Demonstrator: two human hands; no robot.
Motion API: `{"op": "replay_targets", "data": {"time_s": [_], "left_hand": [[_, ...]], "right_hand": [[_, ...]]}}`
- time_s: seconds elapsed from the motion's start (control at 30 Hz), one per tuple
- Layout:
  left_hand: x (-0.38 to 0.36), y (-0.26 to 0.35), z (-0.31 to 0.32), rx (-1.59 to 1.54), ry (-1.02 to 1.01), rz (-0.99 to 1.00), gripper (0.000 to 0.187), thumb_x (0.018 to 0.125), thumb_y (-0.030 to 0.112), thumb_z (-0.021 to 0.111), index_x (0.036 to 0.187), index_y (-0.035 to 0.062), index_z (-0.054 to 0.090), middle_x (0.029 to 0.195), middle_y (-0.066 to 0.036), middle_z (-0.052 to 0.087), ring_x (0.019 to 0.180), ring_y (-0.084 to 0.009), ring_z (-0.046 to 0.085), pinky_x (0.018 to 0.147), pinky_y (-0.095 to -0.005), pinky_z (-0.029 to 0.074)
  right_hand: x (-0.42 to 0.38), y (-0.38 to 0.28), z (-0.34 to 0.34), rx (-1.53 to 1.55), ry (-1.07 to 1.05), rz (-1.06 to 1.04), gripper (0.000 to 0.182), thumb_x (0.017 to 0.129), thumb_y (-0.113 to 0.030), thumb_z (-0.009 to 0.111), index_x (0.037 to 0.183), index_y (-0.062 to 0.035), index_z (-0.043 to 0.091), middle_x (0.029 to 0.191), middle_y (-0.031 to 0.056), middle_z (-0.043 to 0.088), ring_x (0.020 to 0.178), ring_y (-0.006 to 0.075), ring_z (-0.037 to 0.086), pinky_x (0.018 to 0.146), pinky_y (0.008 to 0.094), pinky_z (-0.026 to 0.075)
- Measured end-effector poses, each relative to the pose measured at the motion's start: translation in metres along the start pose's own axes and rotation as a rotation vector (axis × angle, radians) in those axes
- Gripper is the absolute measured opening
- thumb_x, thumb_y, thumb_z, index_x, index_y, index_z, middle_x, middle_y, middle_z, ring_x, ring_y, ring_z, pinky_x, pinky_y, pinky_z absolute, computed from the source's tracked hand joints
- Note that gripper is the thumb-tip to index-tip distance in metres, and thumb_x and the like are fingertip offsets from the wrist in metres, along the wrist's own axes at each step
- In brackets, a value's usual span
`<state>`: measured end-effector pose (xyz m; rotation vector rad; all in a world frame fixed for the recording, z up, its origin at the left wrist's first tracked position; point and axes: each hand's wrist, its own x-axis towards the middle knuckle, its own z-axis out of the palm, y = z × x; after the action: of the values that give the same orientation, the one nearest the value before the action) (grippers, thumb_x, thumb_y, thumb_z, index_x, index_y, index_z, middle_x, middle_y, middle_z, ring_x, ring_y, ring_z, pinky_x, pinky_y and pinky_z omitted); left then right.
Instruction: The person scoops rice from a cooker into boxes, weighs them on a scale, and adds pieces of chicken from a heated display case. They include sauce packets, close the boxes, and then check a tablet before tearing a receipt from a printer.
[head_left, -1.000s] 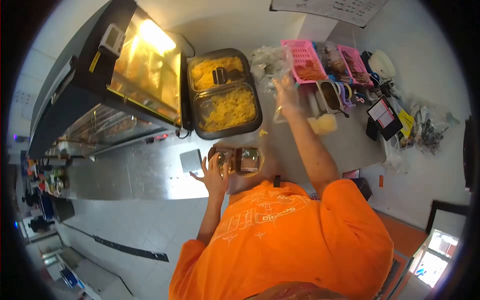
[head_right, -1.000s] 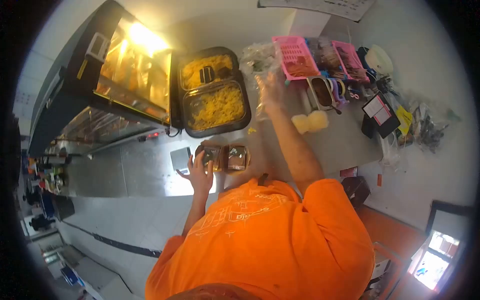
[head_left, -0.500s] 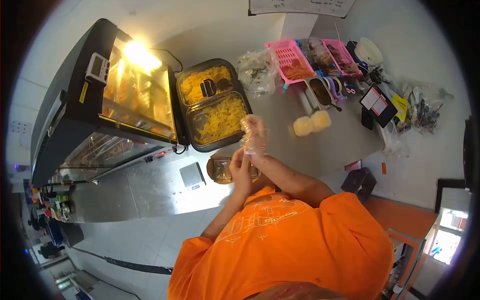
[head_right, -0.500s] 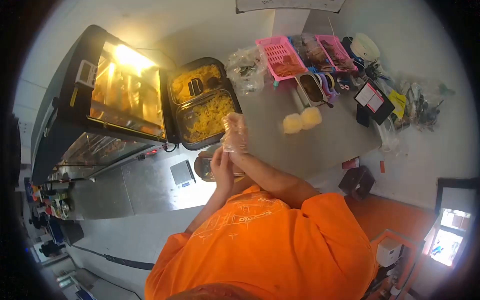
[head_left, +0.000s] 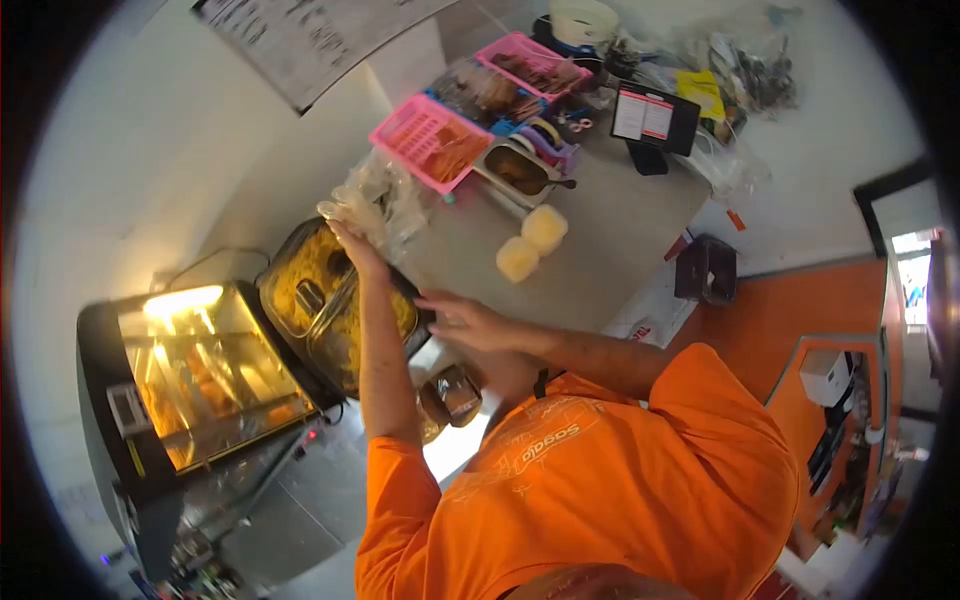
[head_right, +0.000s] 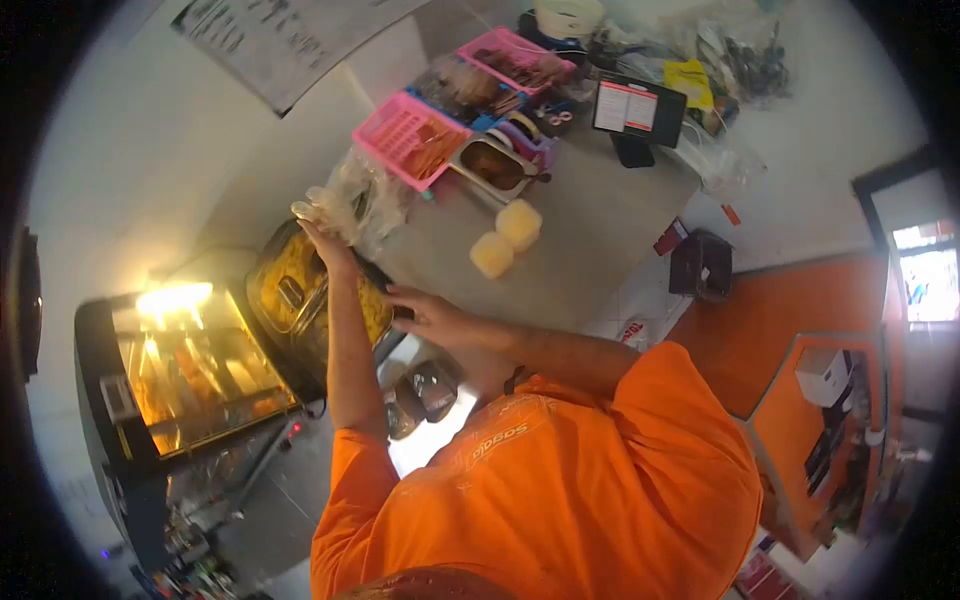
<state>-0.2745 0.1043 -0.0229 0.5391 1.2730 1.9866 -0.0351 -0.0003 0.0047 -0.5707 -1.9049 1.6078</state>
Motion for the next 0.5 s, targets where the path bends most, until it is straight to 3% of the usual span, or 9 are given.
{"op": "replay_targets", "data": {"time_s": [0.03,0.1,0.17,0.2,0.23,0.3,0.37,0.43,0.5], "left_hand": [[0.017,0.009,0.019,0.182,-0.002,0.105,0.065,0.103,0.053,0.038,0.129,-0.0052,0.051,0.122,-0.012,0.058,0.108,-0.0213,0.055,0.095,-0.0350,0.044],[0.045,-0.007,0.026,0.610,-0.008,0.349,0.060,0.102,0.050,0.045,0.101,-0.0082,0.060,0.098,-0.012,0.066,0.084,-0.0245,0.059,0.080,-0.0377,0.048],[0.099,-0.065,-0.023,1.393,-0.318,0.118,0.070,0.099,0.056,0.045,0.108,-0.0122,0.059,0.107,-0.023,0.065,0.094,-0.0346,0.059,0.091,-0.0431,0.045],[0.108,-0.098,-0.047,1.661,-0.496,0.052,0.073,0.098,0.056,0.045,0.111,-0.0139,0.057,0.114,-0.027,0.060,0.104,-0.0372,0.054,0.097,-0.0443,0.039],[0.112,-0.135,-0.076,1.750,-0.611,0.058,0.076,0.098,0.057,0.044,0.115,-0.0155,0.056,0.121,-0.031,0.055,0.114,-0.0398,0.048,0.103,-0.0455,0.034],[0.121,-0.189,-0.119,1.720,-0.728,0.119,0.083,0.097,0.059,0.043,0.123,-0.0187,0.053,0.135,-0.040,0.044,0.134,-0.0450,0.037,0.115,-0.0479,0.022],[0.081,-0.127,-0.057,1.723,-0.596,-0.024,0.076,0.098,0.053,0.045,0.125,-0.0183,0.052,0.136,-0.039,0.044,0.135,-0.0453,0.037,0.114,-0.0472,0.026],[0.046,-0.075,-0.012,1.604,-0.526,-0.081,0.069,0.099,0.046,0.048,0.126,-0.0171,0.051,0.136,-0.037,0.046,0.133,-0.0456,0.040,0.112,-0.0471,0.030],[0.025,-0.052,-0.006,1.368,-0.524,-0.063,0.062,0.100,0.039,0.051,0.128,-0.0152,0.051,0.135,-0.034,0.050,0.129,-0.0461,0.046,0.108,-0.0475,0.036]], "right_hand": [[-0.016,0.015,-0.010,0.118,0.006,0.012,0.042,0.098,-0.028,0.058,0.130,-0.0005,0.057,0.138,0.0233,0.052,0.124,0.0291,0.053,0.099,0.0378,0.045],[-0.041,0.028,-0.052,0.012,-0.200,0.432,0.036,0.097,-0.027,0.059,0.122,-0.0010,0.062,0.119,0.0189,0.063,0.107,0.0238,0.061,0.089,0.0366,0.048],[-0.067,0.038,-0.085,0.002,-0.236,0.666,0.031,0.097,-0.024,0.059,0.117,-0.0015,0.064,0.101,0.0136,0.070,0.089,0.0199,0.065,0.081,0.0366,0.050],[-0.082,0.043,-0.104,0.039,-0.104,0.483,0.028,0.098,-0.022,0.058,0.115,-0.0010,0.064,0.102,0.0130,0.069,0.089,0.0189,0.064,0.080,0.0358,0.050],[-0.092,0.048,-0.121,0.072,0.029,0.300,0.026,0.098,-0.020,0.057,0.113,-0.0006,0.064,0.103,0.0124,0.069,0.089,0.0179,0.064,0.080,0.0350,0.050],[-0.084,0.042,-0.168,-0.239,0.466,0.154,0.023,0.096,-0.017,0.058,0.112,-0.0006,0.063,0.104,0.0126,0.067,0.087,0.0196,0.063,0.083,0.0355,0.050],[-0.076,0.040,-0.221,-0.094,0.815,0.263,0.023,0.094,-0.015,0.061,0.114,-0.0034,0.061,0.103,0.0125,0.065,0.090,0.0252,0.063,0.086,0.0364,0.048],[-0.069,0.049,-0.258,-0.558,0.868,0.233,0.026,0.092,-0.015,0.062,0.116,-0.0073,0.061,0.102,0.0103,0.063,0.098,0.0300,0.060,0.088,0.0405,0.045],[-0.051,0.032,-0.292,-1.064,0.738,0.066,0.029,0.089,-0.016,0.064,0.117,-0.0118,0.062,0.109,0.0077,0.060,0.108,0.0311,0.055,0.090,0.0452,0.041]]}}
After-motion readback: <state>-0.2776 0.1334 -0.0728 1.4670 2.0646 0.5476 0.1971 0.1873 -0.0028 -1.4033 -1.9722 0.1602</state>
